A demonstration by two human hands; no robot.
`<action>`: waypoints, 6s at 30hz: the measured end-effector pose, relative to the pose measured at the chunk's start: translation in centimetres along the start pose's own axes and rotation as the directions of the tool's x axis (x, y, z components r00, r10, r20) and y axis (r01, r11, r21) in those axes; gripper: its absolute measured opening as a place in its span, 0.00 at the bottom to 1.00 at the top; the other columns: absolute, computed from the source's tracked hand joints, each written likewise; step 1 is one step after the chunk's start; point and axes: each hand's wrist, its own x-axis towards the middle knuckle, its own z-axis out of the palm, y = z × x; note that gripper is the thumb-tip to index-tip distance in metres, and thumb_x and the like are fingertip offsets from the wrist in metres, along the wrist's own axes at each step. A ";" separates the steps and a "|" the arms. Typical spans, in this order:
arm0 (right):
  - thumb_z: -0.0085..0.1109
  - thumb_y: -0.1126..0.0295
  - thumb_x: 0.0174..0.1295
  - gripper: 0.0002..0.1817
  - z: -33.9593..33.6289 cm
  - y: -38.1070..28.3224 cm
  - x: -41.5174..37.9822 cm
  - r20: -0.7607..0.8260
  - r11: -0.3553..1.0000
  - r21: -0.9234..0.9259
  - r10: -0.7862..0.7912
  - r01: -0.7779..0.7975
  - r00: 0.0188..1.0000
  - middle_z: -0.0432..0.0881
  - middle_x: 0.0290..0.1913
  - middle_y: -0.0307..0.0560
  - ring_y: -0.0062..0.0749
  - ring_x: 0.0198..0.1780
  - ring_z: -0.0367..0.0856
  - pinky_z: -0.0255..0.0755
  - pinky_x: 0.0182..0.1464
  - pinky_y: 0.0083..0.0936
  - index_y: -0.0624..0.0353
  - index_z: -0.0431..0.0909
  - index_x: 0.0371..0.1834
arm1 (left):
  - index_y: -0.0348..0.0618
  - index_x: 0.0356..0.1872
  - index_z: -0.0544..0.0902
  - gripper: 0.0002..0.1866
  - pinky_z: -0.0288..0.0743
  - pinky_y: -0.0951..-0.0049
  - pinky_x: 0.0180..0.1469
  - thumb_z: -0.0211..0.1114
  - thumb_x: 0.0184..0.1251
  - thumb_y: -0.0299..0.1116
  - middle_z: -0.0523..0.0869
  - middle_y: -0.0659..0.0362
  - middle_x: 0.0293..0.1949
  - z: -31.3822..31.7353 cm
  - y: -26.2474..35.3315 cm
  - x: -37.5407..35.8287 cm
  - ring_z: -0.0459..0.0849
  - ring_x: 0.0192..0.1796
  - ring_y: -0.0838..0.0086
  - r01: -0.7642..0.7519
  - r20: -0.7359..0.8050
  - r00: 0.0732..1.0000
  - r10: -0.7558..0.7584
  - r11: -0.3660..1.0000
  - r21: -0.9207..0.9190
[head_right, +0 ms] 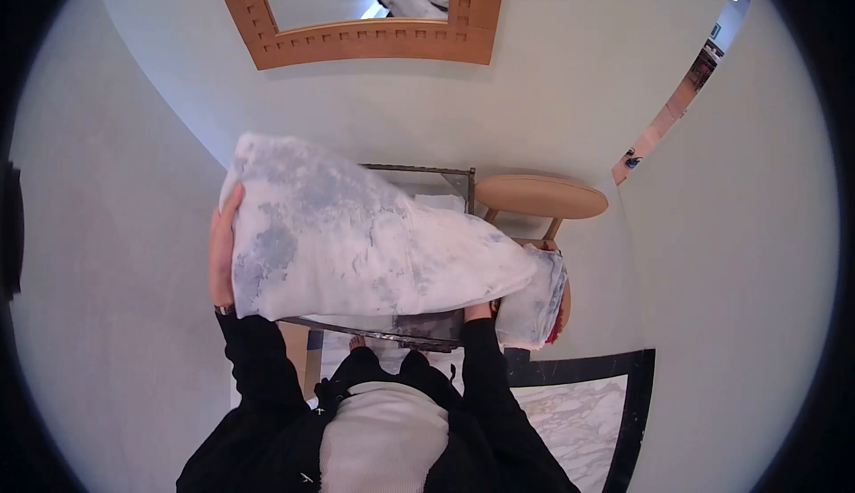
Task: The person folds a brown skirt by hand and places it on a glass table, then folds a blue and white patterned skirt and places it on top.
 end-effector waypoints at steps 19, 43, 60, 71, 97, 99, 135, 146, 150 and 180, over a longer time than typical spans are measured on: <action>0.52 0.59 0.67 0.30 -11.0 2.5 3.9 -0.379 0.904 0.409 0.043 0.126 0.924 0.71 0.63 0.53 0.42 0.67 0.66 0.59 0.69 0.36 0.64 0.63 0.68 | 0.31 0.53 0.78 0.25 0.76 0.73 0.46 0.59 0.70 0.47 0.86 0.55 0.44 -22.1 -22.3 4.5 0.84 0.43 0.74 0.382 -0.153 0.924 -0.350 0.842 0.382; 0.51 0.77 0.56 0.36 -5.7 -7.2 1.5 -0.002 0.757 -0.648 0.111 -0.086 0.994 0.72 0.64 0.49 0.30 0.58 0.74 0.67 0.60 0.24 0.60 0.60 0.72 | 0.41 0.64 0.66 0.25 0.67 0.60 0.61 0.58 0.65 0.28 0.75 0.38 0.58 -23.8 -27.9 -1.7 0.73 0.62 0.46 0.103 -0.124 0.992 -0.001 0.564 0.819; 0.53 0.68 0.64 0.36 17.4 16.9 -6.2 0.706 0.452 -0.668 0.132 0.591 0.696 0.75 0.55 0.71 0.59 0.48 0.80 0.72 0.55 0.37 0.55 0.52 0.75 | 0.43 0.49 0.83 0.16 0.61 0.62 0.65 0.56 0.70 0.41 0.71 0.48 0.56 -26.5 -32.6 -2.1 0.69 0.61 0.54 0.015 -0.159 0.978 0.137 0.710 0.704; 0.54 0.75 0.59 0.27 6.5 11.3 -4.0 0.582 0.140 -0.796 -0.094 0.590 0.808 0.66 0.64 0.64 0.58 0.65 0.65 0.60 0.67 0.41 0.58 0.66 0.65 | 0.27 0.54 0.74 0.31 0.67 0.55 0.58 0.66 0.60 0.47 0.78 0.38 0.52 -20.0 -31.3 -2.4 0.75 0.56 0.46 0.145 -0.220 0.963 0.154 0.394 0.907; 0.60 0.61 0.64 0.33 5.2 15.5 -3.6 0.198 0.316 -0.934 0.066 0.168 0.978 0.76 0.55 0.65 0.49 0.55 0.76 0.68 0.59 0.33 0.69 0.59 0.65 | 0.30 0.60 0.61 0.27 0.74 0.47 0.44 0.50 0.72 0.44 0.81 0.32 0.42 -19.5 -28.9 -2.6 0.82 0.42 0.39 0.346 -0.349 0.937 0.002 0.136 0.928; 0.60 0.62 0.64 0.30 3.8 15.4 -2.1 0.249 0.415 -0.897 0.184 0.154 0.951 0.78 0.53 0.62 0.41 0.53 0.79 0.69 0.57 0.30 0.71 0.63 0.62 | 0.30 0.60 0.61 0.27 0.75 0.46 0.42 0.49 0.73 0.44 0.82 0.33 0.39 -19.5 -29.9 -2.7 0.82 0.39 0.40 0.360 -0.356 0.933 -0.052 0.126 0.924; 0.59 0.57 0.59 0.38 12.7 12.4 -7.4 0.464 0.032 -0.882 0.228 0.469 0.856 0.80 0.47 0.62 0.53 0.39 0.81 0.76 0.42 0.41 0.55 0.58 0.72 | 0.47 0.73 0.57 0.31 0.39 0.45 0.74 0.50 0.70 0.43 0.60 0.50 0.71 -7.6 -32.6 -6.3 0.51 0.75 0.55 -0.436 0.244 0.858 -0.453 -0.390 0.811; 0.51 0.50 0.66 0.31 8.8 10.2 -8.8 0.690 -0.144 -0.711 0.051 0.689 0.722 0.54 0.73 0.52 0.63 0.72 0.49 0.49 0.65 0.65 0.37 0.60 0.73 | 0.46 0.73 0.53 0.31 0.34 0.50 0.76 0.41 0.75 0.48 0.61 0.50 0.71 -9.5 -36.7 -7.7 0.53 0.75 0.62 -0.134 0.276 0.950 -0.147 0.606 0.784; 0.48 0.48 0.67 0.29 7.4 10.8 -9.4 0.679 -0.203 -0.676 0.199 0.708 0.706 0.44 0.78 0.51 0.69 0.75 0.37 0.40 0.66 0.74 0.29 0.60 0.72 | 0.40 0.72 0.56 0.31 0.40 0.49 0.74 0.48 0.73 0.43 0.61 0.46 0.71 -8.3 -33.5 -8.5 0.52 0.75 0.58 -0.251 0.188 0.955 0.230 0.284 0.925; 0.67 0.61 0.59 0.35 3.7 6.7 0.1 0.177 0.680 -0.459 0.700 -0.571 0.691 0.78 0.55 0.46 0.29 0.52 0.80 0.75 0.53 0.27 0.64 0.63 0.66 | 0.40 0.71 0.56 0.31 0.69 0.66 0.63 0.47 0.76 0.49 0.68 0.52 0.66 -6.3 -34.4 -5.2 0.71 0.65 0.67 0.562 0.087 0.823 -0.562 0.827 0.025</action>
